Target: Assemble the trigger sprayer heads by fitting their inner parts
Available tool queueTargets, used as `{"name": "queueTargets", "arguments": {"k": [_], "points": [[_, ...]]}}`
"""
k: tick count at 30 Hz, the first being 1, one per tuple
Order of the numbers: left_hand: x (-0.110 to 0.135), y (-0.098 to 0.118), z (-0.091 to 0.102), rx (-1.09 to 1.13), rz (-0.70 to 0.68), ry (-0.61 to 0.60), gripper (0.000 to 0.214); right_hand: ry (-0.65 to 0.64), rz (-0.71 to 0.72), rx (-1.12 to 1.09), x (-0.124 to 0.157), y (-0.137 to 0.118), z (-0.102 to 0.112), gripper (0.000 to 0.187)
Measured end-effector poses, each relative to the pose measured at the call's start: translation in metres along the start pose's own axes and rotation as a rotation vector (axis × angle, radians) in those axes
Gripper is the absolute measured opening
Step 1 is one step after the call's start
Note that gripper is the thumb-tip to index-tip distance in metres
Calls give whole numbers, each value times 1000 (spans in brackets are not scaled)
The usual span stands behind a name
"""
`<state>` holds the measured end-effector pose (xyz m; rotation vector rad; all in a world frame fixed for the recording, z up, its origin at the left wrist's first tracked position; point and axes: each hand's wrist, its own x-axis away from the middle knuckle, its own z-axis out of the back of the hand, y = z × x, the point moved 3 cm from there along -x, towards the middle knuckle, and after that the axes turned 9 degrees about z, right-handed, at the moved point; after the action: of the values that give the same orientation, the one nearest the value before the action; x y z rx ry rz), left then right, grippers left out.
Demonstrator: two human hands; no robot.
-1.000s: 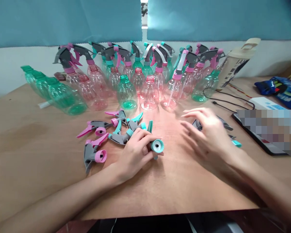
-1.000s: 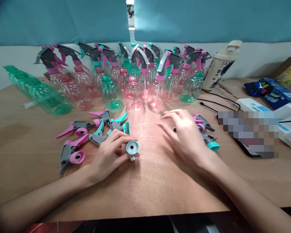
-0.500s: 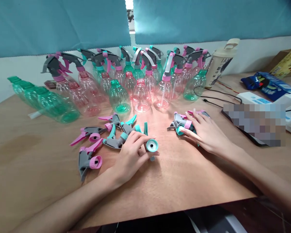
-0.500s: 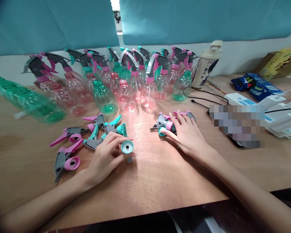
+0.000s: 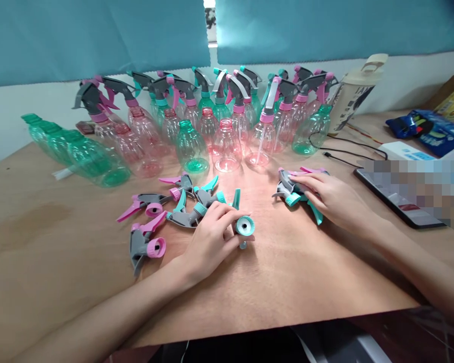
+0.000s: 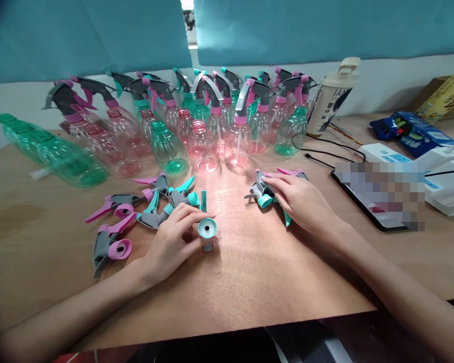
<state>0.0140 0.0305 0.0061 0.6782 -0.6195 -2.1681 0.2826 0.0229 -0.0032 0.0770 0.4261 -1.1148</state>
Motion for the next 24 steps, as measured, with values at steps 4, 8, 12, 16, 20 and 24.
{"name": "queueTargets", "arguments": {"k": [4,8,12,16,20,24], "points": [[0,-1,0,2,-14,-1,23,62,-52,-13,12,-2,3,35],[0,0,-1,-2,-14,3,24,84,-92,44,21,-1,3,37],[0,0,-1,-17,-11,6,25,133,-113,61,21,1,5,37],[0,-2,-1,-32,-31,15,29,170,-25,-42,10,-21,14,28],[0,-2,-2,-34,-25,1,32,229,131,-196,-11,-57,18,17],[0,-1,-2,-19,-18,-12,33,358,342,-343,-25,-87,8,10]]}}
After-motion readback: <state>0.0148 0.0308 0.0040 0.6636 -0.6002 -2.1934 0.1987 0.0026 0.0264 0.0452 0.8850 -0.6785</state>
